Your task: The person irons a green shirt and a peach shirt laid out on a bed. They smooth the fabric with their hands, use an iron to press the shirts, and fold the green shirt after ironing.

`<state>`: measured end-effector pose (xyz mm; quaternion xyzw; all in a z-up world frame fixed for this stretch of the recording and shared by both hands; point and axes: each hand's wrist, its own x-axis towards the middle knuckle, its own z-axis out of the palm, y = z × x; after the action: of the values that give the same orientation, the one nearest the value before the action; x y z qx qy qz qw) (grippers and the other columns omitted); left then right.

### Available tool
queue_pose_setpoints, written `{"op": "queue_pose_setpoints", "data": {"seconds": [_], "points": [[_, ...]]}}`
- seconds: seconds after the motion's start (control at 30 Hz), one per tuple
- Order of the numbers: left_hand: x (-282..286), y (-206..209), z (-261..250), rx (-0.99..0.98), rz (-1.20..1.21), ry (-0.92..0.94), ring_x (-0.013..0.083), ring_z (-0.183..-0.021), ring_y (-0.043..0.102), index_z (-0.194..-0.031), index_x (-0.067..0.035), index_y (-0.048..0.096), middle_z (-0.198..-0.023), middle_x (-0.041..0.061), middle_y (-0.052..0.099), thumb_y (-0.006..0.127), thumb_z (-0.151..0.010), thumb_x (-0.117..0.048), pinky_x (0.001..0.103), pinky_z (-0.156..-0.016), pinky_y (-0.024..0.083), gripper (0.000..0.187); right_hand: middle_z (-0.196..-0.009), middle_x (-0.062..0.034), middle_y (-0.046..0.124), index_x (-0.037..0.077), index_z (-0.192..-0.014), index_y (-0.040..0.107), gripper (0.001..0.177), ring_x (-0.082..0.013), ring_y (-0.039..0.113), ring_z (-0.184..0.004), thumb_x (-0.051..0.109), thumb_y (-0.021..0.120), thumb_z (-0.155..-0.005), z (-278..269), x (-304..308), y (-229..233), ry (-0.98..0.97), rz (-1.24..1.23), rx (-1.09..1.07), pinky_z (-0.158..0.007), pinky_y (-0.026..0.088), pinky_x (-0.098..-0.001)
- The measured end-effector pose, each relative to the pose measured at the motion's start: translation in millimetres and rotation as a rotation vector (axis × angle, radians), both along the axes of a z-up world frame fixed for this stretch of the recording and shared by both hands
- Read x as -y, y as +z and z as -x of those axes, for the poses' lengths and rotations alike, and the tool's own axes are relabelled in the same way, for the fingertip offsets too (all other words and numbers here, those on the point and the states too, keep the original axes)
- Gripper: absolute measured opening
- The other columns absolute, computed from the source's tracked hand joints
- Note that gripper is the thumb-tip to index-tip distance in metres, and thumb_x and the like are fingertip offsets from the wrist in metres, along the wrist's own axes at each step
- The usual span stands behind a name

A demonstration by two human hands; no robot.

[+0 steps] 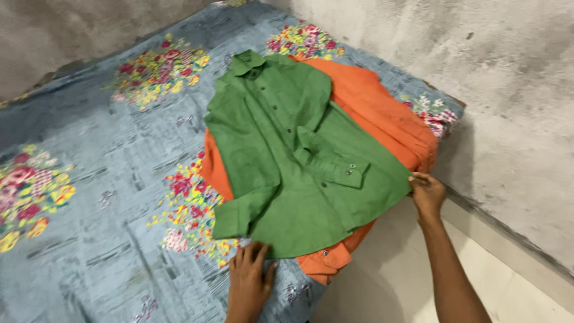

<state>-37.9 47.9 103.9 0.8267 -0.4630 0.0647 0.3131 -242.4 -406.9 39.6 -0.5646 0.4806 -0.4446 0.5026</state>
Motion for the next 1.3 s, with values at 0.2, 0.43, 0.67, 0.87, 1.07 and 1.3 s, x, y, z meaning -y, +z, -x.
{"op": "queue_pose_setpoints", "data": {"seconds": [0.2,0.43,0.67,0.87,1.07,1.3], "points": [[10,-3,-22,0.028,-0.059,-0.069,0.0302,-0.103,0.059,-0.106,-0.011,0.071,-0.104,0.007,0.065,0.065,-0.071,-0.005,0.045,-0.089,0.045,0.035,-0.095,-0.0033,0.073,0.004,-0.106,0.073,0.013,-0.012,0.068,-0.081,0.005,0.071,-0.093,6,15,-3,0.0,-0.042,0.107,-0.067,0.057,-0.0287],[49,94,-27,0.118,0.238,-0.063,0.0338,-0.1,0.058,-0.103,-0.005,0.064,-0.102,0.012,0.061,0.063,-0.082,-0.001,0.046,-0.087,0.045,0.021,-0.094,-0.0015,0.072,0.005,-0.101,0.077,0.012,-0.0093,0.063,-0.083,-0.001,0.073,-0.092,-18,67,92,-0.035,0.236,0.055,-0.073,0.049,-0.0237],[81,90,19,0.191,0.416,-0.264,0.0375,-0.102,0.057,-0.111,-0.001,0.064,-0.109,0.018,0.058,0.066,-0.071,0.0,0.048,-0.089,0.047,0.039,-0.102,-0.0053,0.074,0.014,-0.097,0.074,0.009,-0.0138,0.07,-0.089,0.006,0.071,-0.094,9,126,163,-0.185,0.326,-0.061,-0.076,0.06,-0.0311],[101,-33,57,0.105,0.004,-0.493,0.035,-0.103,0.057,-0.098,-0.009,0.067,-0.1,0.013,0.058,0.077,-0.057,-0.016,0.051,-0.084,0.041,0.043,-0.093,-0.0055,0.076,0.011,-0.1,0.082,0.009,-0.0149,0.066,-0.079,0.008,0.077,-0.093,55,131,33,-0.297,0.17,-0.362,-0.069,0.054,-0.0294],[104,-65,77,0.052,0.019,-0.484,0.0308,-0.104,0.057,-0.103,-0.008,0.069,-0.103,0.011,0.059,0.081,-0.078,-0.022,0.05,-0.087,0.041,0.031,-0.099,-0.0081,0.077,0.008,-0.106,0.077,0.018,-0.0188,0.071,-0.09,0.005,0.074,-0.088,64,110,-7,-0.221,0.321,-0.328,-0.084,0.055,-0.0332],[96,-3,59,-0.122,0.107,-0.295,0.0337,-0.11,0.057,-0.114,-0.002,0.067,-0.116,0.014,0.061,0.074,-0.082,-0.017,0.047,-0.089,0.043,0.035,-0.122,-0.0168,0.068,0.007,-0.123,0.069,0.04,-0.0337,0.062,-0.117,0.028,0.076,-0.09,2,36,24,0.18,0.893,-0.515,-0.103,0.047,-0.0439]]}}
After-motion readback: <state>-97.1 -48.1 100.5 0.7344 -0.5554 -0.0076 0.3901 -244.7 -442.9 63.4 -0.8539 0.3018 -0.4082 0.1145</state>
